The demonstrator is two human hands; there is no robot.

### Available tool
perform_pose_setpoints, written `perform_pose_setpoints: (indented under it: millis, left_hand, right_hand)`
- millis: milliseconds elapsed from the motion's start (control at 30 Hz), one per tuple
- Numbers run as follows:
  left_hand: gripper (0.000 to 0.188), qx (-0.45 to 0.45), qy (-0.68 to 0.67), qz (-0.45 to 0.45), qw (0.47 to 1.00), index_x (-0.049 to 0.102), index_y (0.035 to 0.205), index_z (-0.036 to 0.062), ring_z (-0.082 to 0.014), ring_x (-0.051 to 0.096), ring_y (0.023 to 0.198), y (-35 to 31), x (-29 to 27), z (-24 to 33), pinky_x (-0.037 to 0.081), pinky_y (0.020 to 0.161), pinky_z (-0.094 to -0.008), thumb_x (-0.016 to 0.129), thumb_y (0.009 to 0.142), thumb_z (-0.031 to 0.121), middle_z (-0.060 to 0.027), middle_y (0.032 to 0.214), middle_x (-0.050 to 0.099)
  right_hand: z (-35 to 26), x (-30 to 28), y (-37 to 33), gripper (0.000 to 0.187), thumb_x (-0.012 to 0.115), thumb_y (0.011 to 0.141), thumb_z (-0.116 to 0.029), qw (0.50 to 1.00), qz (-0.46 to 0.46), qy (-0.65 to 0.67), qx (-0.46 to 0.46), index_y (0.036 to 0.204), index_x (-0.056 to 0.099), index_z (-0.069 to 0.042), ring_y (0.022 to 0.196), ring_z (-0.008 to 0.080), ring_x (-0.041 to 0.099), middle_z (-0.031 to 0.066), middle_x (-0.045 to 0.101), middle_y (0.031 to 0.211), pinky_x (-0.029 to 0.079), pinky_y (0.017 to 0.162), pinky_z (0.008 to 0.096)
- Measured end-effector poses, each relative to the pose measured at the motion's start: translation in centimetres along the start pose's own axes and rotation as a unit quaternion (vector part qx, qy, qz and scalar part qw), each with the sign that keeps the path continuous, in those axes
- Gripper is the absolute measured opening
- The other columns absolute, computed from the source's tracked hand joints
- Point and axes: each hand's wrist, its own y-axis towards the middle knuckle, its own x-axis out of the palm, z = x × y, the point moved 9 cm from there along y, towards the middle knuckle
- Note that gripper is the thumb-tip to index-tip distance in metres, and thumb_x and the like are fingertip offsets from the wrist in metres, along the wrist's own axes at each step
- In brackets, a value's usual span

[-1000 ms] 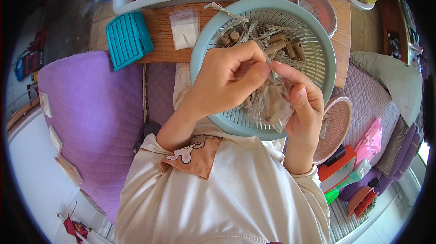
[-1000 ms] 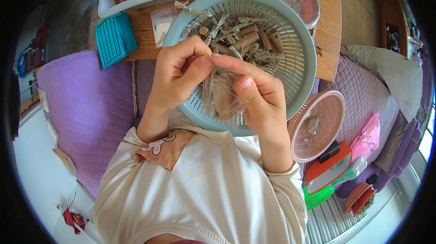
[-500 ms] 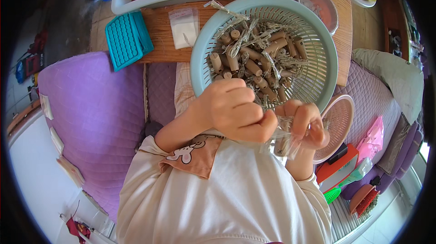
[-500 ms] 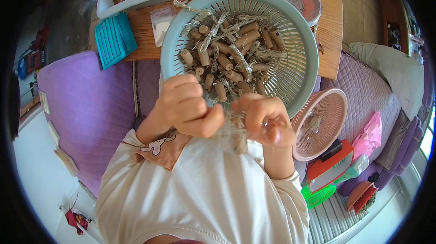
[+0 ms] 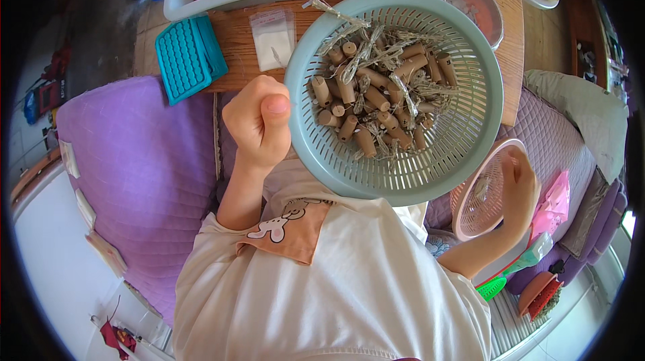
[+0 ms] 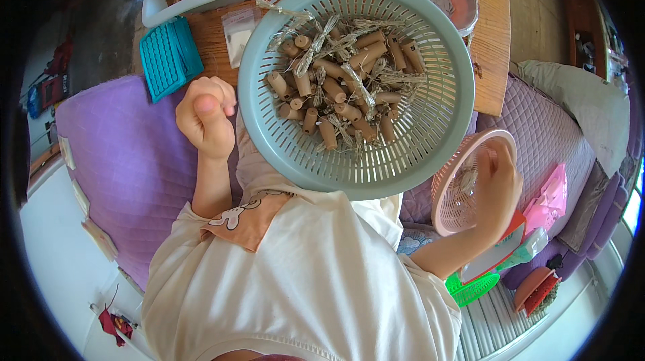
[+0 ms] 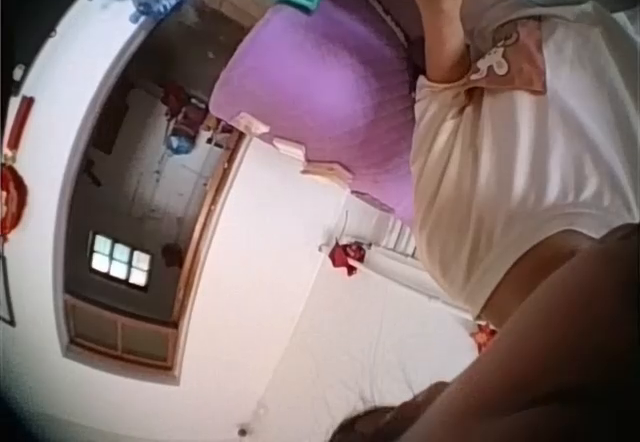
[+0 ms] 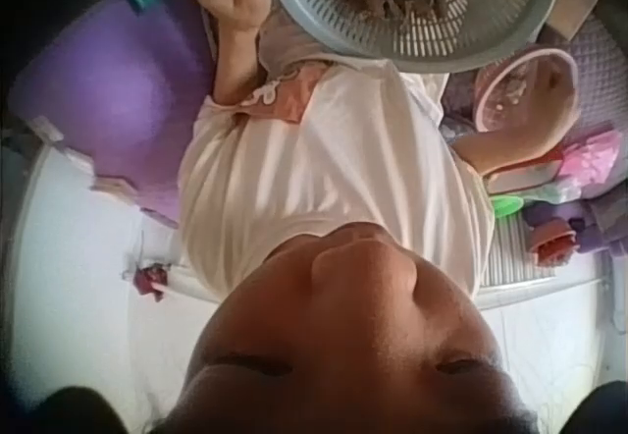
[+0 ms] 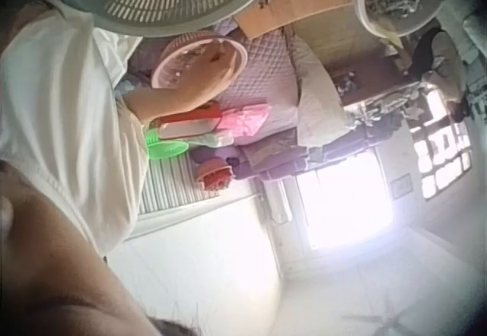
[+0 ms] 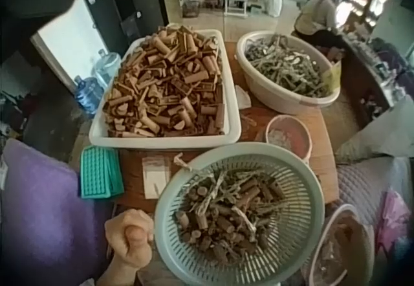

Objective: The person packages small brown paper tubes into small clear plastic bags by hand.

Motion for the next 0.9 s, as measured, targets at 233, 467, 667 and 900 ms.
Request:
perform_pose_setpoints:
  millis: [233,467,667,900]
  left_hand:
    - [0.02,-0.185,-0.191,0.043,0.963,0.049,0.086,-0.0005,-0.0103,0.051,0.051,-0.9,1.9,-1.9,0.042,0.049,-0.0214,0.042,0.09,0.018,-0.0052,0.063,0.051]
    - [0.031,-0.249,-0.203,-0.071,0.944,0.054,0.087,0.0026,-0.0013,0.028,0.049,-2.2,4.1,-2.4,0.019,0.044,-0.0182,0.046,0.088,0.032,0.0064,0.057,0.036]
    - [0.042,-0.264,-0.125,-0.186,0.938,0.052,0.093,0.0021,-0.0049,0.038,0.046,-2.3,6.6,-1.2,0.03,0.043,-0.02,0.061,0.076,0.04,0.0009,0.051,0.042]
    - [0.013,-0.228,-0.068,-0.14,0.961,0.055,0.087,0.004,-0.0083,0.054,0.052,-1.6,6.2,0.0,0.041,0.045,-0.0205,0.059,0.08,0.013,-0.0048,0.061,0.057]
  right_hand:
    - [-16.6,8.4,-2.6,0.031,0.066,0.068,-0.019,0.96,-0.128,0.073,-0.236,0.091,0.055,-0.003,0.068,0.0287,0.055,0.0113,0.052,0.076,0.043,0.059,0.0361]
    - [-16.3,9.2,-2.6,0.021,0.064,0.068,-0.01,0.95,-0.096,0.144,-0.262,0.086,0.056,-0.004,0.064,0.0262,0.053,0.009,0.048,0.072,0.043,0.054,0.0346]
    - [-16.4,4.7,-3.7,0.027,0.061,0.07,-0.003,0.918,-0.179,0.263,-0.237,0.096,0.055,-0.004,0.056,0.0272,0.055,0.0111,0.056,0.07,0.043,0.051,0.0327]
    - [-16.8,3.0,-3.8,0.026,0.061,0.07,-0.002,0.912,-0.157,0.284,-0.25,0.096,0.055,-0.003,0.054,0.0246,0.055,0.0102,0.057,0.07,0.044,0.051,0.0308]
